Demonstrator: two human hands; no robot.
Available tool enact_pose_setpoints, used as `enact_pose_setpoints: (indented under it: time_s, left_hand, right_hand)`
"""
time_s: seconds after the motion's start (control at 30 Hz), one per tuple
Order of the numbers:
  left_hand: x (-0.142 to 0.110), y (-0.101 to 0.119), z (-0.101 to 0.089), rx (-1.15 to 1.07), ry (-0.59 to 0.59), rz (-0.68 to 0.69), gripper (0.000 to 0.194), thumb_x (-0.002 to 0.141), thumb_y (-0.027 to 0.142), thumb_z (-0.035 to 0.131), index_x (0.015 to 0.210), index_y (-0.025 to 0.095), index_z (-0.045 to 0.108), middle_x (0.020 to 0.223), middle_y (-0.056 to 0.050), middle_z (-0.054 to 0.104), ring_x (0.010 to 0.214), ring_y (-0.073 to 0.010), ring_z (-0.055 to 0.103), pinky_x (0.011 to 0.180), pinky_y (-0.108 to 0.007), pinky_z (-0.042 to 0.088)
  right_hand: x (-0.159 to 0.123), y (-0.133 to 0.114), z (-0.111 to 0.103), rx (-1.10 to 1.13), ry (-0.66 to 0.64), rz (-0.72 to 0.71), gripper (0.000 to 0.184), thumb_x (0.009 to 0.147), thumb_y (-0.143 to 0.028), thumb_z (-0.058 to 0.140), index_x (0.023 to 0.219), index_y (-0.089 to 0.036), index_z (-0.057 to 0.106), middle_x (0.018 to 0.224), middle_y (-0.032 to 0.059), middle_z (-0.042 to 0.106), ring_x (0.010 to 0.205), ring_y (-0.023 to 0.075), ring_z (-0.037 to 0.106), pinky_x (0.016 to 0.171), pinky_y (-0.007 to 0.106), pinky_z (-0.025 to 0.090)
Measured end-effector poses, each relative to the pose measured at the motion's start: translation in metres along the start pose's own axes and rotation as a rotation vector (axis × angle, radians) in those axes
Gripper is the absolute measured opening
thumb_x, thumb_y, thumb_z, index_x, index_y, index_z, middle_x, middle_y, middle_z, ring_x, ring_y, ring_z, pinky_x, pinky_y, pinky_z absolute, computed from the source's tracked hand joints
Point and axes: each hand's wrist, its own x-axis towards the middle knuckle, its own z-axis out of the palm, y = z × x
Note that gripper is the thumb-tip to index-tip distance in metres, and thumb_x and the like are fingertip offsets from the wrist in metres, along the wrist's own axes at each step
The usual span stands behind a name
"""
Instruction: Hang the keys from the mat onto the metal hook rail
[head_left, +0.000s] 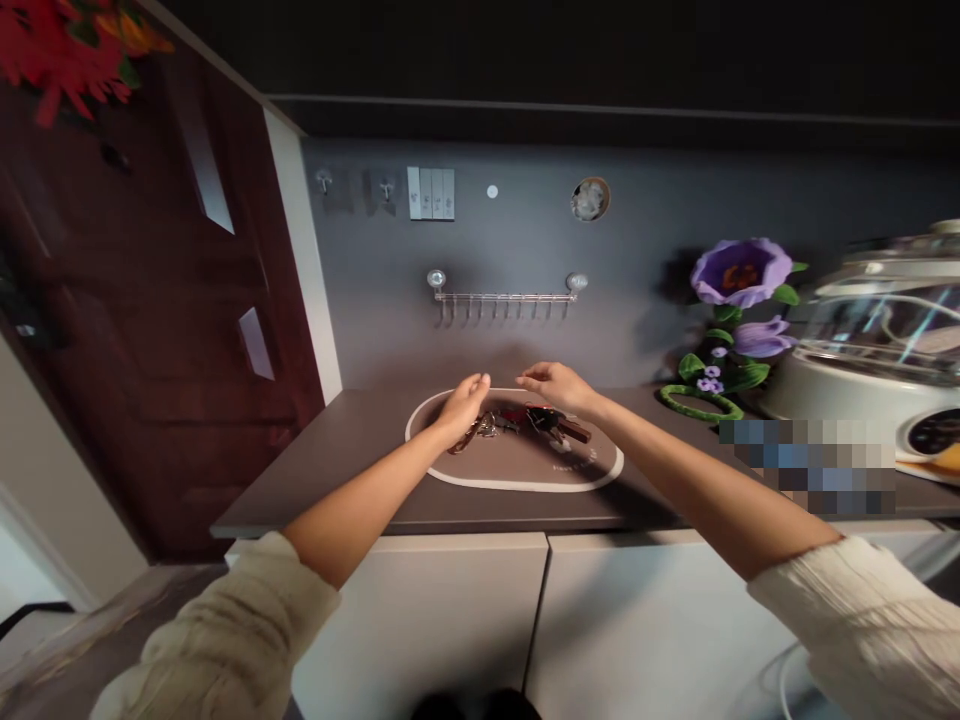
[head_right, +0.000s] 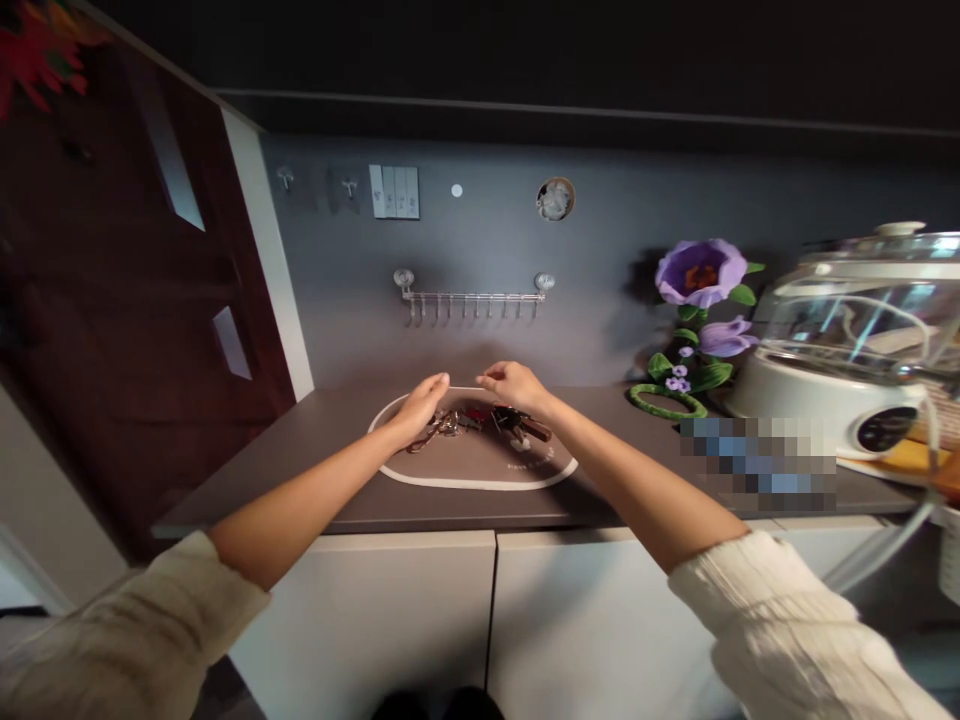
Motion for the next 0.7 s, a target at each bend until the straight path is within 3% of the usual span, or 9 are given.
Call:
enact_pose_setpoints:
  time_s: [0.13,0.27,0.37,0.43,0.5,0.6,0.7]
  left_hand:
    - [0.003,0.021,-0.009,-0.143,-0.016,-0.070,0.037,0.079,0.039,0.049,0.110,0.017,0.051,0.114,-0.012,0.058,0.103,-0.0180,0.055,0.086,-0.031,0.040]
    - [-0.003,0.050,-0.029,-0.143,-0.267,-0.026,0.029,0.066,0.032,0.067,0.087,0.015,0.056,0.088,-0.005,0.062,0.076,-0.0117,0.058,0.067,-0.023,0.043]
    - [-0.009,0.070,-0.041,-0.225,-0.434,0.016,0.030,0.062,0.036,0.071,0.070,0.014,0.051,0.057,0.003,0.049,0.050,-0.0047,0.046,0.050,-0.018,0.036]
    - [-0.012,0.076,-0.044,-0.341,-0.520,-0.027,0.040,0.063,0.045,0.068,0.057,0.014,0.042,0.046,0.007,0.036,0.040,-0.0021,0.034,0.042,-0.016,0.029]
    - [-0.016,0.073,-0.044,-0.473,-0.576,-0.089,0.053,0.066,0.056,0.059,0.048,0.016,0.030,0.040,0.009,0.025,0.034,-0.0011,0.024,0.037,-0.016,0.021]
    - [-0.022,0.056,-0.041,-0.612,-0.581,-0.203,0.062,0.066,0.071,0.042,0.043,0.018,0.019,0.034,0.008,0.016,0.030,-0.0015,0.017,0.032,-0.016,0.012]
    - [-0.028,0.032,-0.040,-0.698,-0.568,-0.307,0.065,0.064,0.078,0.029,0.040,0.019,0.016,0.032,0.007,0.015,0.028,-0.0024,0.017,0.030,-0.017,0.011]
  right_hand:
    - [-0.006,-0.016,-0.016,0.027,-0.140,-0.060,0.021,0.060,-0.028,0.071,0.078,-0.016,0.067,0.079,0.0041,0.068,0.074,0.0165,0.059,0.079,0.032,0.044]
    - [-0.019,-0.039,-0.029,0.176,-0.544,-0.005,0.027,0.058,-0.028,0.073,0.080,-0.013,0.065,0.069,0.0026,0.065,0.063,0.0129,0.058,0.067,0.029,0.046]
    - [-0.026,-0.054,-0.033,0.392,-0.749,0.085,0.032,0.064,-0.039,0.068,0.076,-0.010,0.061,0.068,0.0052,0.064,0.060,0.0117,0.057,0.060,0.025,0.046]
    - [-0.026,-0.055,-0.031,0.558,-0.775,0.108,0.044,0.070,-0.056,0.057,0.064,-0.012,0.054,0.056,0.0024,0.058,0.049,0.0090,0.051,0.049,0.022,0.042]
    - [-0.025,-0.048,-0.023,0.743,-0.781,0.114,0.058,0.072,-0.070,0.037,0.051,-0.016,0.041,0.040,-0.0033,0.041,0.036,0.0057,0.036,0.038,0.019,0.032]
    - [-0.027,-0.028,-0.007,0.937,-0.757,0.130,0.064,0.071,-0.076,0.018,0.042,-0.019,0.023,0.032,-0.0063,0.020,0.031,0.0041,0.018,0.031,0.018,0.017]
    - [-0.035,-0.006,0.009,1.019,-0.709,0.165,0.065,0.067,-0.079,0.009,0.042,-0.020,0.017,0.032,-0.0063,0.015,0.030,0.0042,0.012,0.031,0.019,0.012]
